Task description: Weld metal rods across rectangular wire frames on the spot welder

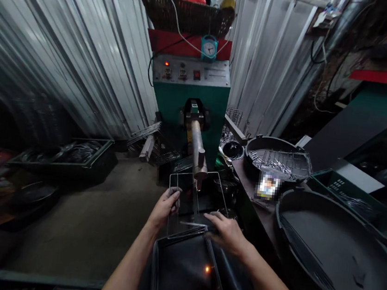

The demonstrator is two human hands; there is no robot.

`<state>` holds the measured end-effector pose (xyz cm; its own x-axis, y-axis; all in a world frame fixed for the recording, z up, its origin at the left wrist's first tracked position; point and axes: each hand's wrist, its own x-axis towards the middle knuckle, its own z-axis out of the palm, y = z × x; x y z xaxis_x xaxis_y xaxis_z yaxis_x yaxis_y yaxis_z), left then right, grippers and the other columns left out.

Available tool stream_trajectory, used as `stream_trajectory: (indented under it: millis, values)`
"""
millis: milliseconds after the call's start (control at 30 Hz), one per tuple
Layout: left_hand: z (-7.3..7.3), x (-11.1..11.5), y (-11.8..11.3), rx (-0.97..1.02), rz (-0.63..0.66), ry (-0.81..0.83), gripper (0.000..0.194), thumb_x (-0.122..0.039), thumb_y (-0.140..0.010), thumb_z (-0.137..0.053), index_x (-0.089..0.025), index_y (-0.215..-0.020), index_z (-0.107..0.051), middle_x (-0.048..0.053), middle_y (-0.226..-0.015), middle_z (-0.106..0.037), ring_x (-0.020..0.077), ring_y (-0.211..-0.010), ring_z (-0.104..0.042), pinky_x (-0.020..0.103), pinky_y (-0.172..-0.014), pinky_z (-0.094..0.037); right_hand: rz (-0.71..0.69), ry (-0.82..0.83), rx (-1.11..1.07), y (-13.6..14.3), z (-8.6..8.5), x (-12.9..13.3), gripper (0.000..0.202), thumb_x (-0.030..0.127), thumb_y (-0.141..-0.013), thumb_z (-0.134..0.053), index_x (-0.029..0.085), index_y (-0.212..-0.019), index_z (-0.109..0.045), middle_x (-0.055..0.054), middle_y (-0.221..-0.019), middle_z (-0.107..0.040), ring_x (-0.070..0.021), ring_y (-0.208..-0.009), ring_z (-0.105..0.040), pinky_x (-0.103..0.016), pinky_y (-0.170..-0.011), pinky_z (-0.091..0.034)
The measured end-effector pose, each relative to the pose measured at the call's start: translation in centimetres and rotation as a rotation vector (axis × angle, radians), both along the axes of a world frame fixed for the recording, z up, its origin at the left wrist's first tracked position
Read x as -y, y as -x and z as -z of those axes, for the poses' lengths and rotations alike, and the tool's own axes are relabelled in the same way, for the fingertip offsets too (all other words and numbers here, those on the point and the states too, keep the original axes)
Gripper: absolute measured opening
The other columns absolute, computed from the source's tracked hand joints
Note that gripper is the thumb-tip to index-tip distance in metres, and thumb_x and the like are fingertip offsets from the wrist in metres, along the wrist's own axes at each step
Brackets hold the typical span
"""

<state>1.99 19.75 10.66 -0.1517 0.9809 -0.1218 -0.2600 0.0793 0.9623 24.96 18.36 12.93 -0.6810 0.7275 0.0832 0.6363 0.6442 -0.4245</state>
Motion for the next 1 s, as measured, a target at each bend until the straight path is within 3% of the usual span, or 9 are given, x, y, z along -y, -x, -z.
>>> stream_trajectory:
  millis: [67, 133, 300, 533, 767, 900, 1000]
  values:
    - [-0.6, -1.8, 0.8, 0.032, -0.003, -0.013, 0.031, -0.04, -0.066, -0.058, -0.018, -0.085, -0.048, -0.01, -0.044, -0.041, 0.0023, -0.031, -0.028, 0.014, -0.032, -0.019, 0.064, -0.022, -0.095, -0.4, 0.5, -1.8, 0.025, 0.031, -0.079, -0.051, 0.022, -0.101, -0.056, -0.004, -0.099, -0.057, -0.0147, -0.083, -0.057, -0.024, -0.071, -0.043]
    - [-1.1, -3.4, 1.4, 0.061, -0.017, -0.025, 0.031, -0.039, -0.064, -0.059, -0.018, -0.084, -0.047, -0.01, -0.044, -0.041, 0.0021, -0.03, -0.028, 0.014, -0.031, -0.02, 0.119, -0.053, -0.197, -0.4, 1.1, -3.5, 0.015, 0.03, -0.081, -0.048, 0.02, -0.087, -0.059, -0.002, -0.086, -0.058, -0.0128, -0.076, -0.056, -0.022, -0.067, -0.042]
    - [-1.6, -6.5, 2.0, 0.105, -0.047, -0.029, 0.032, -0.037, -0.061, -0.062, -0.018, -0.082, -0.046, -0.01, -0.042, -0.041, 0.0014, -0.029, -0.027, 0.013, -0.031, -0.019, 0.167, -0.149, -0.371, 0.5, 1.6, -6.9, 0.016, 0.032, -0.082, -0.048, 0.018, -0.081, -0.056, -0.003, -0.081, -0.055, -0.0133, -0.074, -0.054, -0.023, -0.068, -0.041]
    - [-1.5, -8.9, 2.7, 0.116, -0.07, -0.012, 0.031, -0.036, -0.061, -0.062, -0.019, -0.081, -0.046, -0.01, -0.041, -0.04, 0.0018, -0.03, -0.028, 0.013, -0.031, -0.019, 0.168, -0.204, -0.378, 1.4, 1.0, -9.3, 0.019, 0.035, -0.082, -0.046, 0.018, -0.081, -0.055, -0.003, -0.08, -0.055, -0.0132, -0.073, -0.053, -0.022, -0.066, -0.04]
    - [-1.0, -9.8, 2.9, 0.128, -0.079, 0.008, 0.025, -0.031, -0.065, -0.06, -0.016, -0.078, -0.046, -0.01, -0.042, -0.039, 0.0004, -0.03, -0.026, 0.014, -0.032, -0.016, 0.185, -0.24, -0.306, 1.8, 1.4, -10.4, 0.022, 0.038, -0.082, -0.047, 0.018, -0.08, -0.056, -0.003, -0.078, -0.056, -0.0125, -0.069, -0.052, -0.022, -0.063, -0.038]
    - [-1.2, -9.4, 2.6, 0.135, -0.093, 0.01, 0.02, -0.029, -0.068, -0.057, -0.014, -0.077, -0.046, -0.009, -0.043, -0.039, -0.0002, -0.032, -0.027, 0.015, -0.034, -0.017, 0.188, -0.211, -0.277, 2.1, 0.2, -10.4, 0.022, 0.039, -0.079, -0.051, 0.019, -0.077, -0.059, -0.002, -0.077, -0.057, -0.0128, -0.069, -0.054, -0.022, -0.063, -0.04]
    - [-1.6, -8.5, 2.6, 0.133, -0.137, 0.006, 0.023, -0.03, -0.069, -0.057, -0.015, -0.08, -0.046, -0.01, -0.043, -0.038, -0.0002, -0.032, -0.025, 0.016, -0.034, -0.016, 0.214, -0.196, -0.403, 1.7, -0.5, -9.3, 0.019, 0.038, -0.076, -0.055, 0.02, -0.081, -0.06, -0.005, -0.094, -0.056, -0.015, -0.081, -0.055, -0.024, -0.07, -0.041]
